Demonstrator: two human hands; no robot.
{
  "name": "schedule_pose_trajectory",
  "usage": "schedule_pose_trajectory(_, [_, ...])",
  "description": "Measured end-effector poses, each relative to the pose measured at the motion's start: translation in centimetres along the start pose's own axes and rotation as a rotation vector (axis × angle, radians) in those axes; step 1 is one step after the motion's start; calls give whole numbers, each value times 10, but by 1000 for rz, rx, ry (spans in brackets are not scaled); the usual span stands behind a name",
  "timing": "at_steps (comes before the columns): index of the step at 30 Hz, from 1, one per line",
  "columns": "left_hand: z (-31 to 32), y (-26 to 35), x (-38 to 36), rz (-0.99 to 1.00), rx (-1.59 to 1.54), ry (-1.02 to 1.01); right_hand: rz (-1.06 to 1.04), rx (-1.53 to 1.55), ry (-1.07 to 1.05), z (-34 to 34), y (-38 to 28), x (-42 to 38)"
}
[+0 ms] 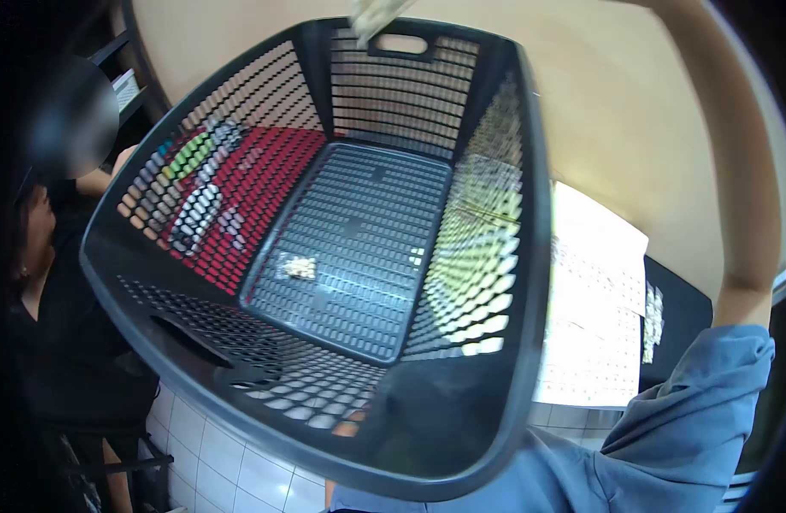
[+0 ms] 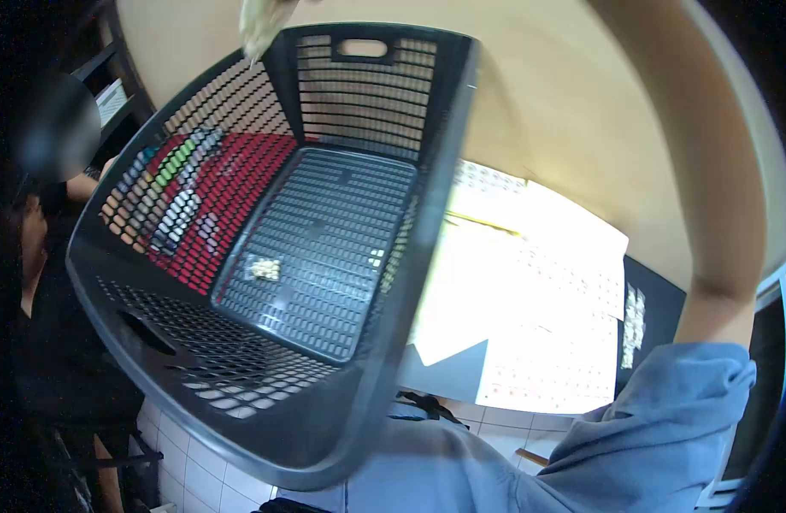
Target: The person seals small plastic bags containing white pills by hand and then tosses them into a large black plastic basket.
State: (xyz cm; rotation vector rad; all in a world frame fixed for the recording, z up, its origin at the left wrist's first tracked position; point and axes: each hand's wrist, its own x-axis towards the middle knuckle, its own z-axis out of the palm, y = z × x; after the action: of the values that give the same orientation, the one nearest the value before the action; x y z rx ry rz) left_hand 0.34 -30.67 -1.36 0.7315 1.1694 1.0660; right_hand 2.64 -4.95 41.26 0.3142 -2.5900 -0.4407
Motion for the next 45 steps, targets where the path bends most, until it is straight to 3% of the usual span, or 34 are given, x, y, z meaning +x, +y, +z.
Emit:
schedule_pose_trajectory(2, [19,6,17,-42,-17,-139,62,-71,30,-35,-13,-42])
schedule_pose_trajectory(4, [40,20,33,-84,-33,-272,458,197,-392,-68,-6,-68])
schedule_pose_trajectory(5, [57,31,38,90,100,-293,340,483,-372,-64,11,-104])
schedule_pose_trajectory(7, [82,50,59,123,-24,-286,357,323,-198,-40,15,-169])
schedule_pose_trajectory(9, [101,62,84,217,-62,-247,402,579,-433,-26,15,-210])
schedule_pose_trajectory(12, [135,89,123,486,-77,-107,360,890,-453,17,-4,-261])
schedule_pose_trajectory(13, [143,102,132,538,-145,-169,307,941,-427,31,-11,-276])
schedule_pose_trajectory(17, [175,122,161,610,-200,-183,365,1044,-432,60,-31,-311])
schedule_pose_trajectory(21, [194,123,169,601,-165,-68,378,978,-339,62,-39,-332])
schedule_pose_trajectory(23, [199,120,175,643,-170,13,674,1024,6,66,-48,-344])
schedule_pose_trajectory(24, [200,118,177,685,-177,98,764,1008,140,70,-54,-349])
schedule_pose_trajectory(25, [201,117,178,686,-173,96,764,1007,145,79,-62,-356])
schedule_pose_trajectory(27, [201,116,181,711,-178,160,1022,1142,466,103,-76,-369])
schedule_pose_trajectory(31, [201,124,180,733,-59,171,1043,1233,633,122,-96,-364])
schedule_pose_trajectory(34, [200,130,179,667,-23,174,1149,1270,701,131,-101,-359])
schedule_pose_trajectory(36, [196,134,181,786,66,187,1164,1276,721,134,-104,-354])
schedule_pose_trajectory(42, [184,134,191,878,44,274,1172,1205,662,130,-103,-341])
schedule_pose_trajectory(45, [180,136,187,830,-9,258,1186,1197,681,135,-105,-337])
